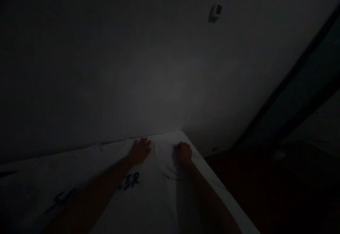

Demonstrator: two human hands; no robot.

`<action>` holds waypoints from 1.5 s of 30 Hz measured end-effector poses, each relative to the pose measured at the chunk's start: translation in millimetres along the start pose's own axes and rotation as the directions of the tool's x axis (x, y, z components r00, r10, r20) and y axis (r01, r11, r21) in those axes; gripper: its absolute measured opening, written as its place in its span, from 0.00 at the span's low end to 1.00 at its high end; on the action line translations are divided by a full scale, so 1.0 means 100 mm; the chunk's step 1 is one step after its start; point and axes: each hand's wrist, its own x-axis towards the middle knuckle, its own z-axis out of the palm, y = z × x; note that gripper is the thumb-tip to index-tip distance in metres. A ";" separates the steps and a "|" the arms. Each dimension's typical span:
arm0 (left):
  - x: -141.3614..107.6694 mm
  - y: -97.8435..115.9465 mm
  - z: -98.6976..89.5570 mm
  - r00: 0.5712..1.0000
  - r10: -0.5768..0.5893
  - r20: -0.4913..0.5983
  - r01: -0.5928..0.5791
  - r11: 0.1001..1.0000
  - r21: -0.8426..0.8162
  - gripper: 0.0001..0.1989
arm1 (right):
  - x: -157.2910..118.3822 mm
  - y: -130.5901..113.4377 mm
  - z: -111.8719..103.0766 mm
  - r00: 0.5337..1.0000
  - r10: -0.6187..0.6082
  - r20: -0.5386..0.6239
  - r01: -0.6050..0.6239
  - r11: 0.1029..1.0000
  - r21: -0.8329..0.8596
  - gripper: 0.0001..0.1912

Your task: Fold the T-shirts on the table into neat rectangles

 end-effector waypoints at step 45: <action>0.04 0.63 -0.03 0.994 0.103 0.027 -0.101 0.992 -0.079 0.30 | -1.22 0.22 -0.39 0.963 0.135 0.234 -0.133 0.991 -0.022 0.15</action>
